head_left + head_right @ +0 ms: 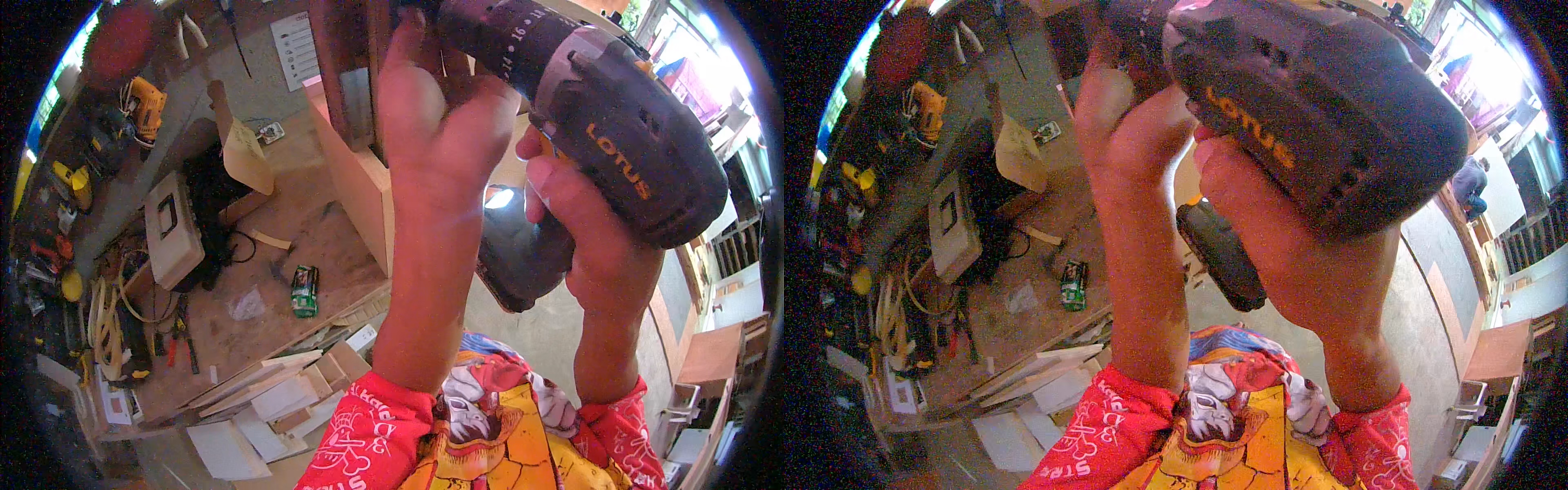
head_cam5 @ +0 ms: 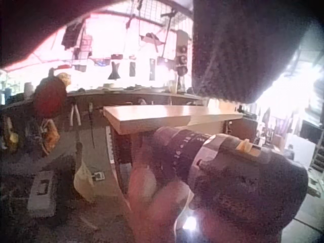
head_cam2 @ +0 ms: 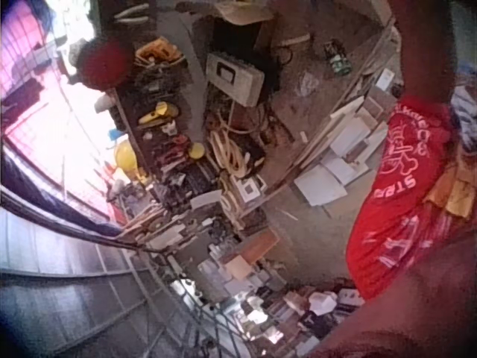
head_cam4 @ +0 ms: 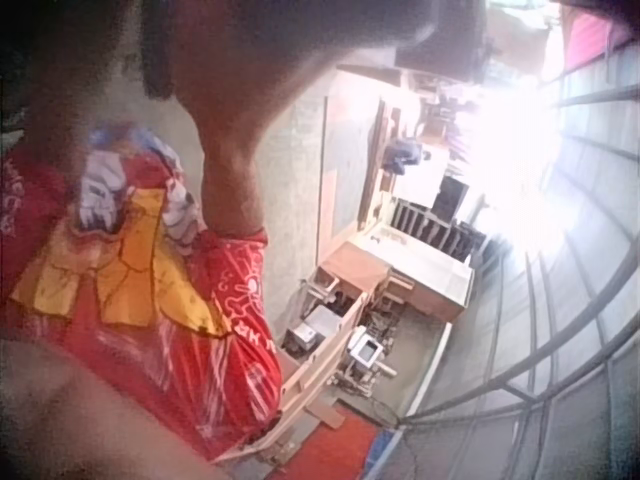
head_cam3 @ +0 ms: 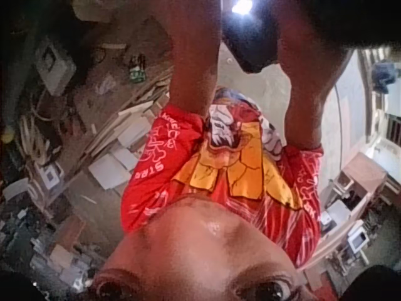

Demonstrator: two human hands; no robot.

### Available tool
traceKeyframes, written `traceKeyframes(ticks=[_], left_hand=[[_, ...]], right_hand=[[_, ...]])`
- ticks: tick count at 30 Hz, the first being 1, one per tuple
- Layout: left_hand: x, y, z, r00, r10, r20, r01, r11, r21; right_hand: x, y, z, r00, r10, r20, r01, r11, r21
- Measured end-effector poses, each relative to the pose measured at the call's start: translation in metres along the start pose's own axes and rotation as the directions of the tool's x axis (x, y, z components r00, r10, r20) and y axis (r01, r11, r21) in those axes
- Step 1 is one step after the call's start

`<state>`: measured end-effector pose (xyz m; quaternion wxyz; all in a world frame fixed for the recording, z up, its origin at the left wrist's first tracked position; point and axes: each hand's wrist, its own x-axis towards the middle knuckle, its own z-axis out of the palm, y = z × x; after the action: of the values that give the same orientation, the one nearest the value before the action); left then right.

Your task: The person uses a cordless drill to drive screws into a wooden cabinet, securing a drawer slide and a curved wooden panel. The person repeatedly picks up screws, aligns them with the drill, and fastens them into the cabinet structure.

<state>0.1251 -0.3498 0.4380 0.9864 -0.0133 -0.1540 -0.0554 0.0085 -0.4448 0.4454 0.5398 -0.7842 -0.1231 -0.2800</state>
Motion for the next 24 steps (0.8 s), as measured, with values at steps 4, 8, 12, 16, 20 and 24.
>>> traceKeyframes(ticks=[4,8,12,16,20,24], left_hand=[[-0.002,0.013,0.007,0.999,0.046,-0.016,-0.046,0.999,0.017],[0.007,-0.006,-0.001,0.999,0.003,-0.049,-0.003,1.000,0.002],[0.005,0.002,0.014,0.998,0.045,-0.047,-0.045,0.999,0.000],[0.002,0.007,0.020,0.995,0.081,-0.058,-0.081,0.997,-0.002],[0.009,-0.002,0.025,0.995,0.083,-0.063,-0.084,0.996,-0.012],[0.014,-0.011,0.023,0.995,0.066,-0.078,-0.067,0.998,-0.018]], right_hand=[[0.000,0.002,0.006,0.998,-0.055,0.009,0.055,0.998,-0.020],[0.000,0.014,-0.006,1.000,-0.023,-0.010,0.023,0.999,-0.023],[-0.001,0.008,-0.006,0.998,-0.046,-0.035,0.040,0.987,-0.156],[0.000,0.011,-0.013,1.000,-0.020,0.000,0.020,0.984,-0.175],[0.000,0.014,-0.019,0.999,0.023,0.023,-0.021,0.996,-0.090],[-0.008,0.017,-0.022,0.997,0.074,-0.020,-0.076,0.989,-0.130]])
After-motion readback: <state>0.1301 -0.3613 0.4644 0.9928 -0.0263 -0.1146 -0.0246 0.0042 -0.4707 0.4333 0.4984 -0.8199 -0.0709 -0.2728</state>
